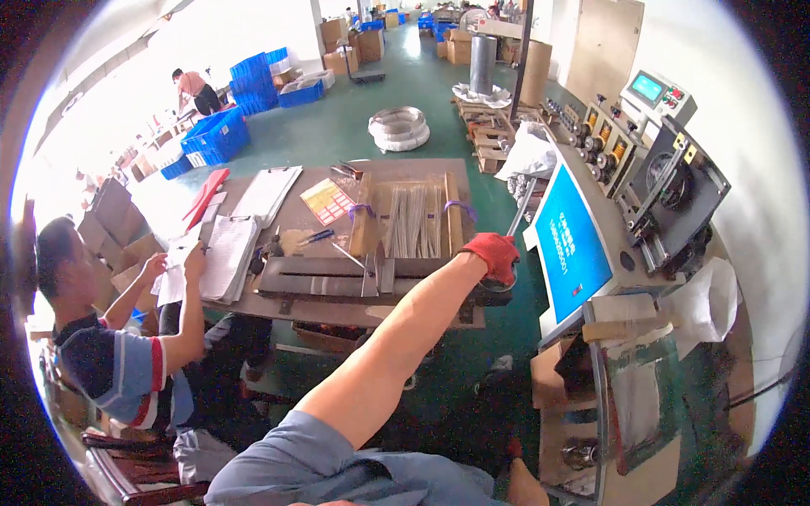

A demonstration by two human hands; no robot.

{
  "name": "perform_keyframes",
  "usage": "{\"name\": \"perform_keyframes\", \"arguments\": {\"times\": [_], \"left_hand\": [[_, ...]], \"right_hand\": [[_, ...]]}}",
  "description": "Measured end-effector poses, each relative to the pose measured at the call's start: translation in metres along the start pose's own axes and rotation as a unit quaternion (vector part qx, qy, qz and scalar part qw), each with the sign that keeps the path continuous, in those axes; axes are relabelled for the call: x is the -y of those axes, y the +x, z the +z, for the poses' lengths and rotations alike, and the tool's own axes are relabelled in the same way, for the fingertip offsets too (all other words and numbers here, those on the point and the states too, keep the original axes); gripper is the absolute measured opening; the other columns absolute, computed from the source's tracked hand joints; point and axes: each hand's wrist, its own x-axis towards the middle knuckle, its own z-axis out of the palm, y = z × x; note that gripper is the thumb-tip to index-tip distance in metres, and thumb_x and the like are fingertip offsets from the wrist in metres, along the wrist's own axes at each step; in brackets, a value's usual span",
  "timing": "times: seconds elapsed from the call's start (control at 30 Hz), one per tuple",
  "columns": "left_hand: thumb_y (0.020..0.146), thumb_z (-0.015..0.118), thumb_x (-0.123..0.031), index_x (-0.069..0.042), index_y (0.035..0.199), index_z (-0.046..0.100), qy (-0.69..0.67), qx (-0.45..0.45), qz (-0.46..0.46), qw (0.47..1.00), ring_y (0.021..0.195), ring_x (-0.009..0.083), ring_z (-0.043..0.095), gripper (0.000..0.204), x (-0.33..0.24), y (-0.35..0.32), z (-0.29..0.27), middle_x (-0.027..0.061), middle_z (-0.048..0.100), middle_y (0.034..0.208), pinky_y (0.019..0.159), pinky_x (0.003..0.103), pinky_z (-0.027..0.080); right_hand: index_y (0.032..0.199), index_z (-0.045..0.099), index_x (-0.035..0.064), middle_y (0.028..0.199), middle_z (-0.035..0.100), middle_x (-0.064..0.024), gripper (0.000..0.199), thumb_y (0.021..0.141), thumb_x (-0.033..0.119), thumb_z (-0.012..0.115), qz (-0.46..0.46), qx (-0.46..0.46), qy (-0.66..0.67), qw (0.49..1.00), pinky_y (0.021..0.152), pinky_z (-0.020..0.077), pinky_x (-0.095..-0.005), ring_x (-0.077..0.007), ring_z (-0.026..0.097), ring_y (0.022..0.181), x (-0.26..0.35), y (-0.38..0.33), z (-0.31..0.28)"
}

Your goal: Bending metal rods using a manual bending tool at a workbench.

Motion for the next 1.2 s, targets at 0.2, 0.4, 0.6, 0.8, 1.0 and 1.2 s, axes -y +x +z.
{"name": "perform_keyframes", "arguments": {"times": [0.2, 0.4, 0.6, 0.8, 1.0, 1.2], "left_hand": [[0.061, 0.069, -0.037, -0.020, 0.103, 0.070, -0.030, -0.006, 0.025, 0.999, 0.100, 0.0330, 0.064, 0.045, 0.007, 0.014, 0.008, 0.0072, 0.061, 0.119, 0.081, 0.045, 0.054], [0.063, 0.071, -0.033, -0.025, 0.116, 0.066, -0.070, 0.001, 0.019, 0.997, 0.100, 0.0331, 0.063, 0.053, 0.006, 0.017, 0.007, 0.0070, 0.063, 0.116, 0.084, 0.044, 0.053], [0.066, 0.068, -0.029, -0.030, 0.128, 0.057, -0.110, -0.029, 0.010, 0.993, 0.105, 0.0315, 0.062, 0.063, 0.003, -0.003, -0.005, 0.0066, 0.063, 0.119, 0.088, 0.042, 0.051], [0.070, 0.062, -0.021, -0.021, 0.119, 0.063, -0.092, -0.061, -0.021, 0.994, 0.099, 0.0339, 0.064, 0.049, 0.011, 0.013, 0.014, 0.0118, 0.066, 0.111, 0.084, 0.043, 0.053], [0.069, 0.058, -0.026, -0.015, 0.094, 0.070, -0.010, -0.108, -0.033, 0.994, 0.090, 0.0345, 0.067, 0.029, -0.012, 0.022, 0.015, 0.0132, 0.069, 0.098, 0.077, 0.045, 0.055], [0.075, 0.056, -0.036, -0.012, 0.081, 0.067, 0.061, -0.172, -0.082, 0.980, 0.078, 0.0357, 0.067, 0.026, 0.040, -0.018, 0.018, 0.0162, 0.068, 0.082, 0.067, 0.046, 0.054]], "right_hand": [[0.115, 0.061, 0.0103, 0.111, 0.064, -0.0154, 0.053, 0.073, 0.041, 0.069, 0.123, 0.145, -0.150, 0.970, 0.083, 0.0517, -0.0459, -0.0331, 0.063, 0.097, 0.007, 0.007, -0.035], [0.112, 0.064, 0.0123, 0.110, 0.064, -0.0145, 0.051, 0.073, 0.046, 0.066, 0.121, 0.177, -0.312, 0.926, 0.085, 0.0516, -0.0461, -0.0326, 0.063, 0.100, 0.007, 0.004, -0.036], [0.106, 0.067, 0.0146, 0.107, 0.065, -0.0132, 0.040, 0.079, 0.043, 0.060, -0.178, 0.182, -0.460, 0.850, 0.087, 0.0506, -0.0441, -0.0305, 0.059, 0.106, -0.018, 0.024, -0.053], [0.107, 0.066, 0.0117, 0.109, 0.064, -0.0155, 0.038, 0.078, 0.035, 0.063, 0.064, 0.128, -0.335, 0.931, 0.081, 0.0513, -0.0449, -0.0326, 0.062, 0.097, -0.002, 0.017, -0.080], [0.112, 0.064, 0.0099, 0.112, 0.064, -0.0156, 0.038, 0.082, 0.033, 0.061, 0.340, -0.009, 0.164, 0.926, 0.080, 0.0511, -0.0430, -0.0306, 0.062, 0.099, 0.079, -0.010, -0.086], [0.104, 0.065, 0.0022, 0.104, 0.064, -0.0232, 0.041, 0.080, 0.036, 0.067, 0.210, -0.053, 0.102, 0.971, 0.079, 0.0481, -0.0459, -0.0410, 0.062, 0.093, 0.245, 0.023, -0.157]]}}
